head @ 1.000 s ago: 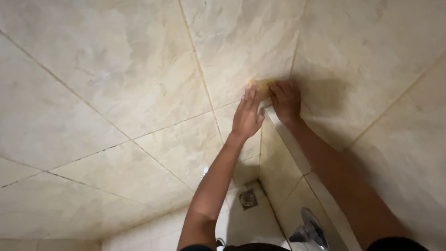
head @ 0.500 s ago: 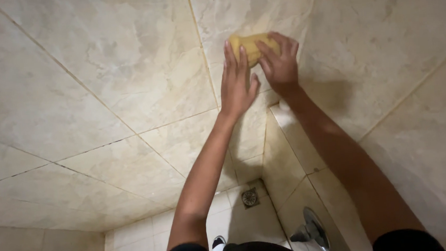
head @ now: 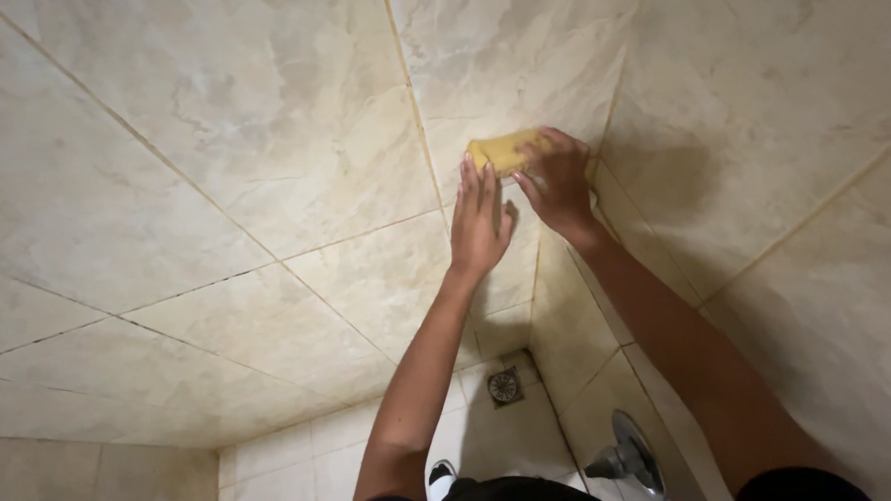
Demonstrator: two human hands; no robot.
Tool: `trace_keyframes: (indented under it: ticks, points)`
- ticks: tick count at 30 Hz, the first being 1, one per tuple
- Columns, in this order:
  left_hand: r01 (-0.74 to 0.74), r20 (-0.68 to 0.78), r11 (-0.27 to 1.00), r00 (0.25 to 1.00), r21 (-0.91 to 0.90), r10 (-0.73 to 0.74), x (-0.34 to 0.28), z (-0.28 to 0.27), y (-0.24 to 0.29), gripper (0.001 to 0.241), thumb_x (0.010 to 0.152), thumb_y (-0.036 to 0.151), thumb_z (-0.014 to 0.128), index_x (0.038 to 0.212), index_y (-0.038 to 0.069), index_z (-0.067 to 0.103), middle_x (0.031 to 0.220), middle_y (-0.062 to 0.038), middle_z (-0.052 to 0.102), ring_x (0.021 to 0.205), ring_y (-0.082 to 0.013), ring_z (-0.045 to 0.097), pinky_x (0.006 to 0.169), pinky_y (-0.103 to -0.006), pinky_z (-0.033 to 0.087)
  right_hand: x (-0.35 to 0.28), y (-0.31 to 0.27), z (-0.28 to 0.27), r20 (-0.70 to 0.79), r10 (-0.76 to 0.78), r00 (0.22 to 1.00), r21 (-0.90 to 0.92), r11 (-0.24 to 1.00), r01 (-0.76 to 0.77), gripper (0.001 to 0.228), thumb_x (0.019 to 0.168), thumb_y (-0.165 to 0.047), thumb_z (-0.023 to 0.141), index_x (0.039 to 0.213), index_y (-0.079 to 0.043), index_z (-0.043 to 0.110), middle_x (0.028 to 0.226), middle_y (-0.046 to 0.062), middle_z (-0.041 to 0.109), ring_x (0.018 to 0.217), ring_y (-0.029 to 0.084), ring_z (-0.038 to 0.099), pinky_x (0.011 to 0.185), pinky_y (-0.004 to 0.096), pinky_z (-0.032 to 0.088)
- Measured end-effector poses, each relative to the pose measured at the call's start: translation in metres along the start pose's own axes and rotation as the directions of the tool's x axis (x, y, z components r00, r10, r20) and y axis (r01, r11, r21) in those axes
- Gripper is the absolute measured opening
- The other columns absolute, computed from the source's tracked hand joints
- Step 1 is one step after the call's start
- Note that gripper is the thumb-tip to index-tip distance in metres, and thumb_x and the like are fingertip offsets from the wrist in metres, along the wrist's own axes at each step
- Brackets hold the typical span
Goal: The person scrubs the tiled walls of a shower stall using a yellow sponge. They clean the vertical surfaces and the horizontal ledge, moving the sponge back and forth to remove dirt.
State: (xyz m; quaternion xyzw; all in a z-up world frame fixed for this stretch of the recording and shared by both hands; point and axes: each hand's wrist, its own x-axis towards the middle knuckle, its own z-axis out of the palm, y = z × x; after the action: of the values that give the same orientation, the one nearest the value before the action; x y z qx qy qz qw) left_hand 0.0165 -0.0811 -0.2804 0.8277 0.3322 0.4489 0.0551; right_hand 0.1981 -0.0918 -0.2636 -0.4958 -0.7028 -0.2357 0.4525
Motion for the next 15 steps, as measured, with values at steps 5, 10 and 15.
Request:
trace_keyframes:
  ticks: [5,10,15]
  points:
    - [0.039,0.038,0.999,0.999,-0.032,-0.038,-0.004,-0.010,0.004,0.078,0.094,0.014,0.066,0.161,0.002,0.030,0.169,-0.032,0.015,0.158,-0.0459,0.018,0.124,-0.0554,0.028,-0.008,-0.004,0.009,-0.063,0.160,0.985,0.047,0.986,-0.157,0.069,0.081,-0.021,0.088,0.139,-0.010,0.053,0.143,0.023,0.043,0.132,0.043,0.043,0.109,0.052,0.036]
    - [-0.019,-0.030,0.999,0.999,-0.050,0.018,0.012,-0.021,0.006,0.082,0.094,0.013,0.067,0.163,0.004,0.024,0.170,-0.031,0.014,0.158,-0.0493,0.018,0.126,-0.0574,0.027,0.013,-0.013,0.008,-0.150,0.104,0.983,0.101,0.991,-0.089,0.065,0.090,-0.017,0.087,0.146,-0.011,0.053,0.150,0.024,0.039,0.139,0.043,0.040,0.115,0.053,0.036]
    - [-0.142,-0.227,0.988,0.962,0.065,0.154,0.065,-0.070,0.017,0.084,0.094,0.014,0.067,0.164,0.006,0.021,0.169,-0.031,0.013,0.159,-0.0509,0.017,0.129,-0.0590,0.027,0.089,-0.041,-0.015,-0.148,0.102,0.984,0.184,0.980,-0.074,0.062,0.096,-0.017,0.086,0.149,-0.010,0.055,0.151,0.021,0.041,0.142,0.041,0.042,0.118,0.051,0.039]
